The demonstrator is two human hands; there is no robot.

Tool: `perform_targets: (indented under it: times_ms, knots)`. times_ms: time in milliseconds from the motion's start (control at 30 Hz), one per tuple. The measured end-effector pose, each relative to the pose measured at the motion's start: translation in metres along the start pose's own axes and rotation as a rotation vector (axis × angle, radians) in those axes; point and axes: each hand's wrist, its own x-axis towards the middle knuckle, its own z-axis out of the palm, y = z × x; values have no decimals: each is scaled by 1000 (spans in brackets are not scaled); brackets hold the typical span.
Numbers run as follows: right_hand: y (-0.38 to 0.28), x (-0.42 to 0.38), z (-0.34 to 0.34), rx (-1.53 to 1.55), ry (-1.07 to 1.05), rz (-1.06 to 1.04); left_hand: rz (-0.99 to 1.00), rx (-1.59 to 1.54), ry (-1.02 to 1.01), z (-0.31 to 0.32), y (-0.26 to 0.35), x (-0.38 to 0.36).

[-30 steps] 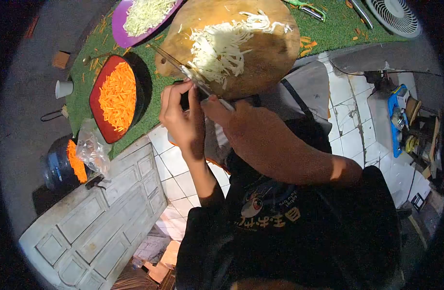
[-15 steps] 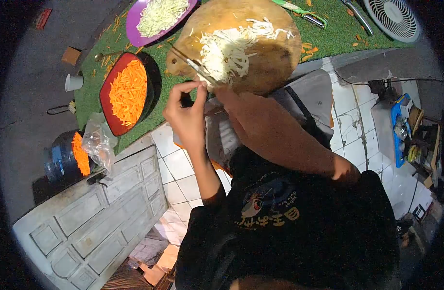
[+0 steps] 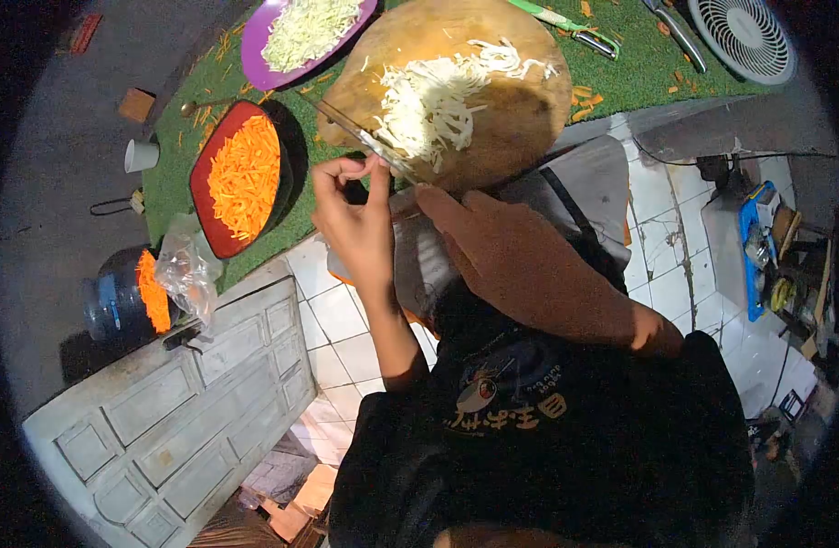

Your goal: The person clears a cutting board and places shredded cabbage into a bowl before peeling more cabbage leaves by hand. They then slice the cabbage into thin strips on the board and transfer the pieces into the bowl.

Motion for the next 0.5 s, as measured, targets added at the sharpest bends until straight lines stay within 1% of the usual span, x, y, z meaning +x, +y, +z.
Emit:
perform_targets:
  times_ms: [67, 167, 333, 433, 500]
  knots:
    - [-1, 0, -2, -23, -20, 16, -72, -36, -7, 0, -1, -1]
    - [-5, -3, -5, -51, -45, 30, -92, -67, -6, 0, 4, 0]
    - [-1, -4, -5, -12, -51, 43, -76, -92, -2, 1, 2, 0]
    - [1, -6, -6, 16, -25, -3, -76, -70, 0, -1, 4, 1]
    - [-1, -7, -8, -35, -49, 38, -73, -43, -5, -1, 6, 1]
